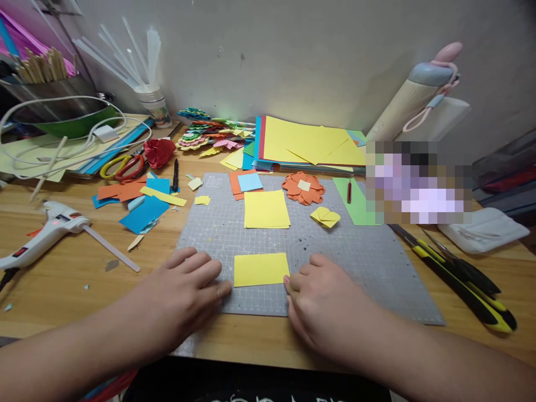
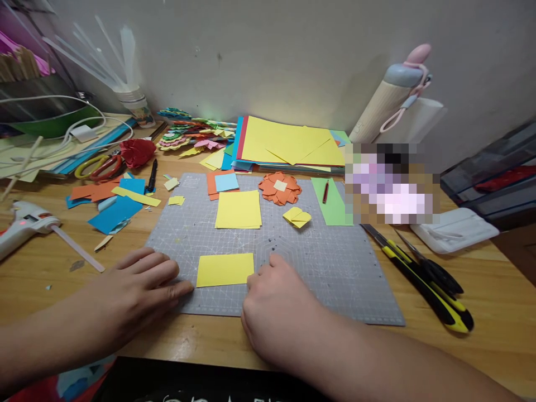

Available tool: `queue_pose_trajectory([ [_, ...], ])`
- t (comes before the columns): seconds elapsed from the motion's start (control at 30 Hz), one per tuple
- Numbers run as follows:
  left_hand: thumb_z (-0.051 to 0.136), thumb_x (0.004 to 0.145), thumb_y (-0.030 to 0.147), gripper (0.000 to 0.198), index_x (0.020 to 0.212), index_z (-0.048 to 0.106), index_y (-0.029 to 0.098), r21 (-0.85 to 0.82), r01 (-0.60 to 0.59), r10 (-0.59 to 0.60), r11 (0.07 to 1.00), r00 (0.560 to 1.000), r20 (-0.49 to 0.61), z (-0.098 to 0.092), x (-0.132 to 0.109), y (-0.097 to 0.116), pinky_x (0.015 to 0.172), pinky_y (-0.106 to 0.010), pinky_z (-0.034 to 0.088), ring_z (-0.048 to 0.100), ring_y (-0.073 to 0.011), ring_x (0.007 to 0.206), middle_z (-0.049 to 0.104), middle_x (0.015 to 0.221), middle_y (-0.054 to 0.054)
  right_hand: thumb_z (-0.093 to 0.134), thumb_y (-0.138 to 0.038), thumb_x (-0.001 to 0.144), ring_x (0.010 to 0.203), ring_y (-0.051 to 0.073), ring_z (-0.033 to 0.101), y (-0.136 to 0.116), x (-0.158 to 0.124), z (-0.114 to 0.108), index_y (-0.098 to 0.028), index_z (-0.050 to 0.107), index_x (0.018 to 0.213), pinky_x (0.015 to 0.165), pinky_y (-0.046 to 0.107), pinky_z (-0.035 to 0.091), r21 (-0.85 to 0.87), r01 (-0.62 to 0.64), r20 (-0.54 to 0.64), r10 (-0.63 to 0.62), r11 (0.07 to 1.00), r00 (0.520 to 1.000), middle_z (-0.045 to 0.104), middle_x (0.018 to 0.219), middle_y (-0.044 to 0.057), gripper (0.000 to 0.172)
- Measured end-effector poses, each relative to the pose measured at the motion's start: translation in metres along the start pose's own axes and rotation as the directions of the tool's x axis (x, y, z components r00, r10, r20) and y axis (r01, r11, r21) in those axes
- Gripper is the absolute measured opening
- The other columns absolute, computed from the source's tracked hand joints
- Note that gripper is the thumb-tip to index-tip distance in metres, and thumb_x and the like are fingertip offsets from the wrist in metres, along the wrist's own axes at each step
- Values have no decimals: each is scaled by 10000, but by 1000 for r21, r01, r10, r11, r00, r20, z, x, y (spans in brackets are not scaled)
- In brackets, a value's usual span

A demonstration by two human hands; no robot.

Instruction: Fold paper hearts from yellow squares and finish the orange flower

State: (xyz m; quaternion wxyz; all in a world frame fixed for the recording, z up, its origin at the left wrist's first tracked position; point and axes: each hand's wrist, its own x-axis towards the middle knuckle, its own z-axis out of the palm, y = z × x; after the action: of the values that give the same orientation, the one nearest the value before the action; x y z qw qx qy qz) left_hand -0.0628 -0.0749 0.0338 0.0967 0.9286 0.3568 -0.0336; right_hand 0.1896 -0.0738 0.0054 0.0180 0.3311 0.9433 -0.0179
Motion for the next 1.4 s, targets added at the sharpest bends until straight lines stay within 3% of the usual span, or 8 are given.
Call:
queue_pose_trajectory([
  [0.1, 457, 886, 220, 179, 797, 612, 229, -90, 69, -76, 994, 994, -78, 1, 10, 2, 762, -368, 329, 477, -200, 789, 524, 810, -16, 523, -168, 752, 502, 165, 448, 0, 1, 0, -185, 582, 570, 564, 352, 177, 17, -2, -16, 2, 1000, 1000, 585, 552, 16, 192],
  [0.2, 547, 852, 287, 154, 988, 577, 221, -151, 100, -124, 984, 979, -162, 9, 24, 1, 826, -386, 343, 483, -226, 953, 551, 1017, -42, 487, -193, 803, 545, 168, 450, 3, 5, 2, -184, 566, 567, 591, 360, 222, 56, -11, -77, 16, 998, 997, 577, 574, 24, 249],
  [0.47, 433, 909, 260, 158, 912, 575, 190, -46, 15, -21, 999, 990, -140, 28, 45, -1, 867, -415, 339, 536, -204, 896, 597, 959, -35, 576, -457, 829, 894, 229, 499, 21, 21, 6, -158, 595, 936, 746, 341, 361, 257, -70, -128, 106, 964, 986, 592, 997, 82, 318],
  [0.63, 520, 858, 383, 212, 886, 584, 183, -47, 33, -39, 998, 990, -135, 20, 45, 3, 877, -431, 346, 536, -227, 902, 596, 958, -55, 466, -253, 902, 817, 203, 497, 26, 23, 9, -177, 602, 842, 735, 346, 360, 172, -3, -148, 29, 985, 989, 607, 904, 59, 167],
  [0.97, 731, 668, 372, 380, 943, 574, 163, -177, 327, -327, 928, 945, 27, 13, 68, -1, 762, -424, 416, 565, -283, 868, 627, 910, -71, 701, -341, 735, 978, 250, 470, 23, 25, 10, -174, 548, 1036, 870, 400, 368, 487, -184, -84, 255, 854, 963, 559, 1020, 81, 377],
  [1.1, 733, 665, 356, 276, 810, 581, 177, -263, 245, -258, 933, 966, -15, 18, 68, -9, 727, -392, 410, 546, -260, 851, 594, 901, -56, 719, -323, 710, 977, 255, 459, 21, 25, 11, -180, 551, 1020, 850, 404, 375, 538, -224, -75, 311, 813, 947, 539, 1025, 82, 381],
  [1.23, 592, 797, 232, 76, 756, 544, 189, -436, 157, -207, 886, 976, -69, 18, 66, -11, 691, -319, 397, 528, -183, 783, 572, 822, -8, 588, -183, 798, 890, 196, 481, 24, 25, 10, -184, 543, 855, 787, 338, 385, 633, -168, -109, 303, 755, 947, 533, 938, 55, 73],
  [1.4, 456, 740, 6, 191, 753, 500, 192, -484, 40, -156, 874, 967, -202, 11, 61, -13, 708, -300, 356, 506, -149, 772, 558, 772, 23, 480, 1, 720, 791, 145, 479, 30, 25, 12, -194, 463, 753, 732, 286, 360, 715, -78, -202, 312, 695, 928, 509, 786, -9, 198],
])
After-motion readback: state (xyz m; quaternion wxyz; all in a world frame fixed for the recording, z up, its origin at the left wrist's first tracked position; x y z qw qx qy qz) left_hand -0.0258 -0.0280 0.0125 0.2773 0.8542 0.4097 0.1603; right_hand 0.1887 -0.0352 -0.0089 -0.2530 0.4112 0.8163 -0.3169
